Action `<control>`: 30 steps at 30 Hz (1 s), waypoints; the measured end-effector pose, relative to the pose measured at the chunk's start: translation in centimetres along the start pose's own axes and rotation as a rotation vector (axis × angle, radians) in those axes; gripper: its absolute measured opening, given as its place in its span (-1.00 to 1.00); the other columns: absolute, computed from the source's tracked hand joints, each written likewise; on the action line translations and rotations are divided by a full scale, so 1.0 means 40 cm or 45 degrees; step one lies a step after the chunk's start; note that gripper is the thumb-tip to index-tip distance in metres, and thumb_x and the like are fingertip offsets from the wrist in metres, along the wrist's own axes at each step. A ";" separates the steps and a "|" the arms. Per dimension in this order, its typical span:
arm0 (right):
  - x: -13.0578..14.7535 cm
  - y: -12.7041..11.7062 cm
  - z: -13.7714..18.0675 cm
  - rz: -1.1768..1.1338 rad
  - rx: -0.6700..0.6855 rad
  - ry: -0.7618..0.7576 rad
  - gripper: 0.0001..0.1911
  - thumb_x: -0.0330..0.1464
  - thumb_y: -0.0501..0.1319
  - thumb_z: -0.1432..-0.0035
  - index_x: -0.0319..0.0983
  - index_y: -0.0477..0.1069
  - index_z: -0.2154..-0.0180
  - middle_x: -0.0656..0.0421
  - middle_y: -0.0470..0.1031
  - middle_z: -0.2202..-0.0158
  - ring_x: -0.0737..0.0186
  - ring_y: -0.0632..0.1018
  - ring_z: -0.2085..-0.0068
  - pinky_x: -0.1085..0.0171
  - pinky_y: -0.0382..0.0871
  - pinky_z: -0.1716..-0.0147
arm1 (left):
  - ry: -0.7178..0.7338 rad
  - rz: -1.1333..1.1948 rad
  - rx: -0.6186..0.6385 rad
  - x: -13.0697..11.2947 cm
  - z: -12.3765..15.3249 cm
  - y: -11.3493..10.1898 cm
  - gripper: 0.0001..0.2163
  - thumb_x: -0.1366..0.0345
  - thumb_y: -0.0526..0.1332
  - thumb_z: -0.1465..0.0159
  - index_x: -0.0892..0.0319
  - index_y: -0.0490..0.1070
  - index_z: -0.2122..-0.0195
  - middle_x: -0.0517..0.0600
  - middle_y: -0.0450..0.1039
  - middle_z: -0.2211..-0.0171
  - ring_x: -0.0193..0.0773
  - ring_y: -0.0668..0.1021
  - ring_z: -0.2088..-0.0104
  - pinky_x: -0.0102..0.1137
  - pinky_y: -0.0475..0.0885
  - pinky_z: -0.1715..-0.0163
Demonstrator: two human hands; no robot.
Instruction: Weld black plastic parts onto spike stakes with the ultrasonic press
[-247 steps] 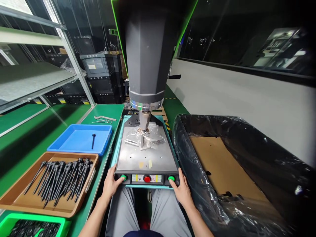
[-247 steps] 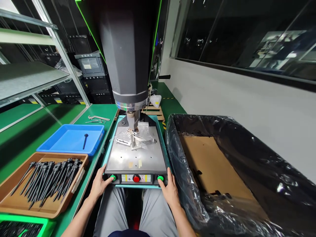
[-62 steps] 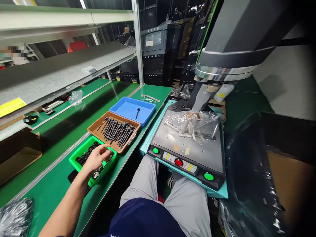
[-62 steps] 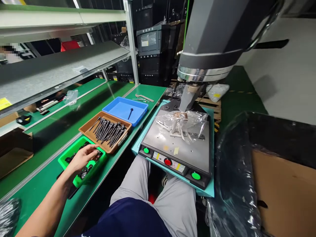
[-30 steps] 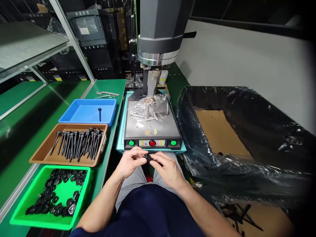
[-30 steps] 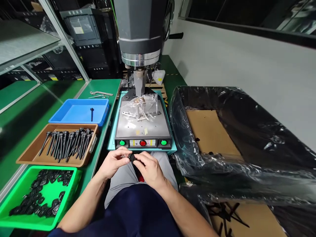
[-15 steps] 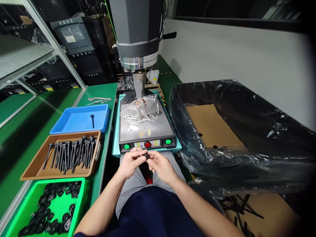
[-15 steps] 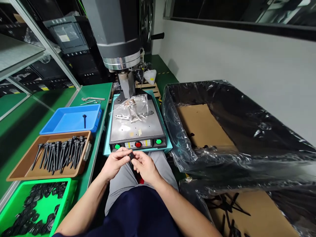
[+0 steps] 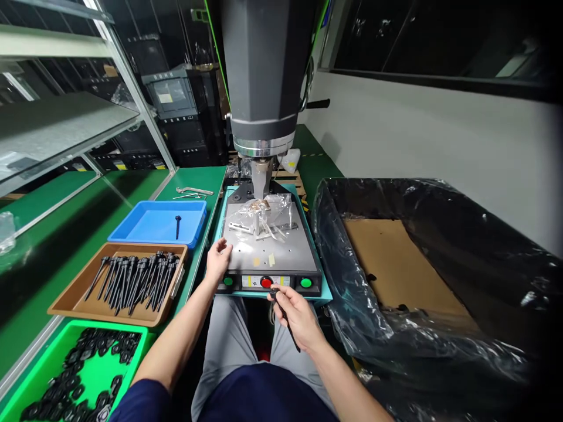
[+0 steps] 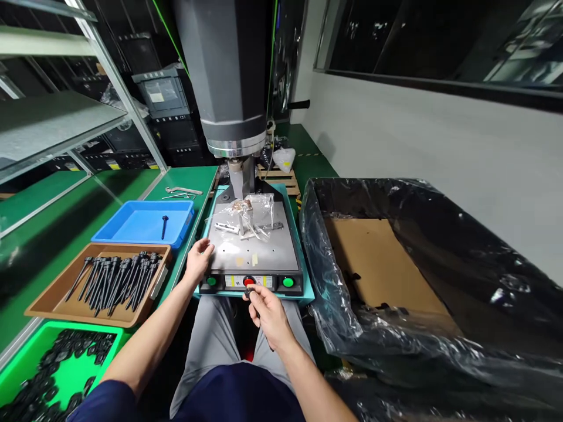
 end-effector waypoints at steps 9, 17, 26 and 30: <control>0.002 0.012 -0.057 0.035 0.077 -0.033 -0.49 -0.06 0.35 -0.05 -0.25 0.43 0.07 0.12 0.47 0.33 0.40 0.35 0.51 0.44 0.15 0.66 | -0.199 0.266 0.226 -0.001 -0.135 0.044 -0.38 0.19 0.47 0.04 0.34 0.35 -0.02 0.09 0.54 0.33 -0.22 0.59 0.30 -0.33 0.46 0.22; 0.057 -0.095 -0.228 -0.199 -0.335 -0.198 -0.54 -0.12 0.46 0.13 -0.25 0.47 0.24 0.17 0.49 0.37 0.40 0.39 0.53 0.43 0.22 0.67 | -0.339 0.715 0.501 -0.072 -0.073 -0.009 -0.74 0.18 0.37 -0.07 0.21 0.35 0.35 0.15 0.53 0.08 -0.04 0.59 0.07 -0.16 0.50 0.08; 0.178 -0.184 -0.474 -0.133 -0.298 -0.041 -0.78 -0.42 0.43 0.08 -0.25 0.42 0.39 0.17 0.47 0.52 0.26 0.53 0.48 0.20 0.53 0.41 | -0.623 1.335 0.612 -0.131 -0.074 -0.032 -0.93 0.42 0.15 -0.22 0.28 0.40 0.36 0.24 0.56 0.10 0.00 0.62 0.11 -0.29 0.59 0.20; 0.160 -0.120 -0.503 0.028 -0.061 0.050 -0.76 -0.42 0.46 0.17 -0.32 0.46 0.43 0.08 0.49 0.53 0.14 0.56 0.47 0.13 0.51 0.43 | -0.680 1.466 0.653 -0.145 -0.083 -0.037 -0.89 0.43 0.11 -0.22 0.29 0.42 0.36 0.23 0.55 0.08 -0.03 0.61 0.08 -0.31 0.59 0.14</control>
Point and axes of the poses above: each hand's wrist, its own z-axis away from the middle knuckle, its own y-axis out of the palm, x = y × z, the point moved 1 cm from there along -z, towards the middle knuckle
